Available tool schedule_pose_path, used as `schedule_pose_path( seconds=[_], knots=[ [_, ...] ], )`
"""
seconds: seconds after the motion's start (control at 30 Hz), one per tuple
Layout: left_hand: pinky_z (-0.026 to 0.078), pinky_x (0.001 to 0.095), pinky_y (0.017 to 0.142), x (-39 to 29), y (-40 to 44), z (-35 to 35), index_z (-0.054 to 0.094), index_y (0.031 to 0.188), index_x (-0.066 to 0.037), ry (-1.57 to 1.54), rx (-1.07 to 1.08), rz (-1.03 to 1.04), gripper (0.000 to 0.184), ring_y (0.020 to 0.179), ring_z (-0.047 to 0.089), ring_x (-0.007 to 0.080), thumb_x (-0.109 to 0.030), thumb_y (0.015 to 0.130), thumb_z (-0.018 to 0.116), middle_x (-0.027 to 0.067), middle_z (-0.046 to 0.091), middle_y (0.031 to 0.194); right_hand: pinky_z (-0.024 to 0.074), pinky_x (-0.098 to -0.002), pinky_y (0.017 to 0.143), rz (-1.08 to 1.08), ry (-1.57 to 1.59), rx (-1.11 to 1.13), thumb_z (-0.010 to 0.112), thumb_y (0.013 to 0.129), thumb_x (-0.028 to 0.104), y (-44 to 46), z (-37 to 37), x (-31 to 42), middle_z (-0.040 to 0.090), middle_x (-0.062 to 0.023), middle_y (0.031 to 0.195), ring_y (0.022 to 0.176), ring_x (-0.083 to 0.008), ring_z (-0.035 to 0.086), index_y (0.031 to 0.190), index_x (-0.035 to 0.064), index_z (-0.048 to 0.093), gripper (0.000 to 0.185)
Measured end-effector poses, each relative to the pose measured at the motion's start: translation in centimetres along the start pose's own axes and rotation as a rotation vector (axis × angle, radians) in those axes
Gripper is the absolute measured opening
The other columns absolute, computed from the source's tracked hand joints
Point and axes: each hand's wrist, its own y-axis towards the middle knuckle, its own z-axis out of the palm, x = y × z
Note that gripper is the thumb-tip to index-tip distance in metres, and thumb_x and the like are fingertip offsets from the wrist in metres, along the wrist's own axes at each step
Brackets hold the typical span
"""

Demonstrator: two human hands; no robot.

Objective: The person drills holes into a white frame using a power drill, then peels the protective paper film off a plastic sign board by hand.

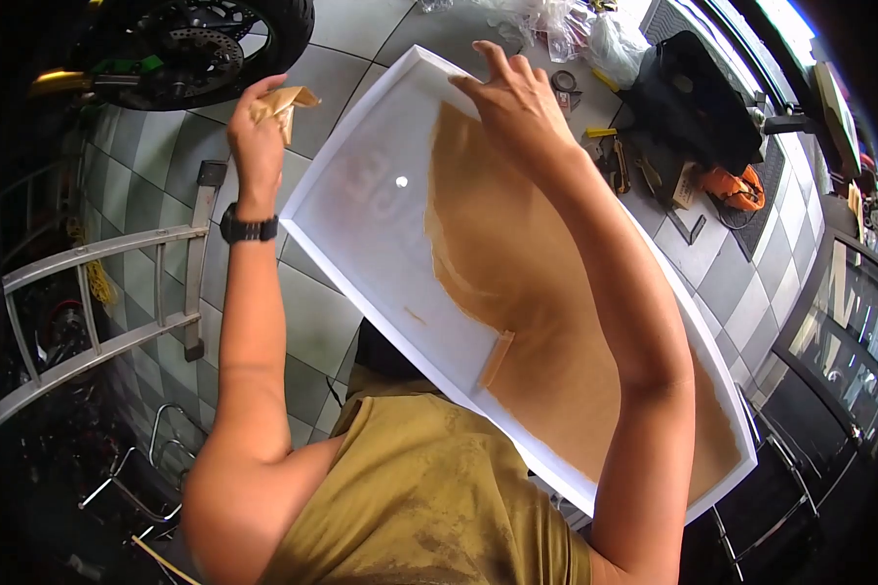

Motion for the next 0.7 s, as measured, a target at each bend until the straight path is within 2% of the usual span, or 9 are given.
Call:
schedule_pose_path(
  seconds=[0.03,0.07,0.13,0.17,0.23,0.33,0.37,0.6,0.7],
  knots=[
    [0.053,0.0393,0.098,0.6,0.6,0.6,0.078,0.119,-0.012,0.270,0.018,0.174,0.040,0.115,0.062,0.0320,0.003,0.086,0.061,0.0154,0.067,0.118,0.0499,-0.0440,0.101,-0.042,-0.050,0.040,0.067,0.088,0.009,0.0,0.3,0.3,0.046,-0.0140,0.153,0.119,-0.0302,0.058,0.137,0.0250,0.072,0.052],
    [0.053,0.0393,0.098,1.7,1.1,1.4,0.078,0.119,-0.012,0.269,0.017,0.171,0.040,0.115,0.062,0.0320,0.003,0.086,0.061,0.0154,0.067,0.118,0.0499,-0.0440,0.101,-0.045,-0.051,0.043,0.067,0.088,0.009,-0.2,0.5,0.8,0.046,-0.0140,0.153,0.119,-0.0302,0.058,0.137,0.0250,0.072,0.052],
    [0.051,0.0398,0.100,3.0,1.8,3.0,0.078,0.121,-0.013,0.398,0.234,0.244,0.035,0.125,0.058,0.0314,-0.015,0.088,0.068,0.0153,0.070,0.115,0.0521,-0.0412,0.098,-0.054,-0.036,0.064,0.067,0.086,0.009,-0.1,0.7,2.0,0.044,-0.0127,0.155,0.117,-0.0282,0.059,0.135,0.0246,0.073,0.052],
    [0.051,0.0398,0.100,3.1,1.4,3.7,0.078,0.121,-0.013,0.396,0.232,0.241,0.035,0.125,0.058,0.0314,-0.015,0.088,0.068,0.0153,0.070,0.115,0.0530,-0.0394,0.097,-0.049,-0.045,0.045,0.067,0.085,0.007,-0.2,0.8,2.4,0.045,-0.0118,0.154,0.115,-0.0275,0.059,0.134,0.0218,0.074,0.051],
    [0.052,0.0390,0.097,1.4,0.3,5.1,0.078,0.120,-0.012,0.192,0.397,0.014,0.038,0.118,0.063,0.0301,-0.035,0.090,0.073,0.0162,0.072,0.110,0.0527,-0.0392,0.098,-0.058,-0.037,0.057,0.067,0.085,0.006,-0.1,0.8,2.5,0.045,-0.0113,0.153,0.114,-0.0275,0.058,0.134,0.0202,0.074,0.051],
    [0.054,0.0401,0.094,0.2,-0.3,5.3,0.078,0.115,-0.007,0.224,0.568,-0.117,0.046,0.107,0.068,0.0311,-0.048,0.093,0.073,0.0173,0.073,0.107,0.0522,-0.0384,0.099,-0.069,-0.027,0.081,0.067,0.084,0.005,-0.2,0.5,2.9,0.046,-0.0098,0.152,0.112,-0.0274,0.058,0.132,0.0174,0.075,0.050],
    [0.054,0.0433,0.088,0.0,-0.6,5.3,0.076,0.108,-0.002,0.298,0.575,-0.052,0.052,0.093,0.069,0.0349,-0.052,0.095,0.073,0.0178,0.070,0.101,0.0519,-0.0378,0.100,-0.071,-0.028,0.092,0.068,0.083,0.004,-0.3,0.3,3.0,0.046,-0.0087,0.151,0.111,-0.0273,0.057,0.131,0.0162,0.076,0.050],
    [0.052,0.0474,0.082,1.9,-0.8,4.8,0.071,0.097,0.003,0.399,0.556,0.124,0.044,0.090,0.066,0.0408,-0.041,0.101,0.068,0.0199,0.066,0.096,0.0521,-0.0368,0.100,-0.099,0.041,0.061,0.068,0.082,0.005,-0.9,0.0,3.4,0.053,-0.0043,0.141,0.112,-0.0271,0.056,0.123,0.0145,0.078,0.043],
    [0.052,0.0423,0.080,1.5,-1.7,4.0,0.073,0.108,0.004,0.441,0.578,0.064,0.043,0.087,0.065,0.0342,-0.038,0.102,0.068,0.0168,0.067,0.097,0.0524,-0.0355,0.099,-0.154,0.113,0.024,0.069,0.081,0.007,-1.3,0.5,3.5,0.059,-0.0021,0.126,0.111,-0.0263,0.056,0.120,0.0141,0.076,0.040]
  ],
)
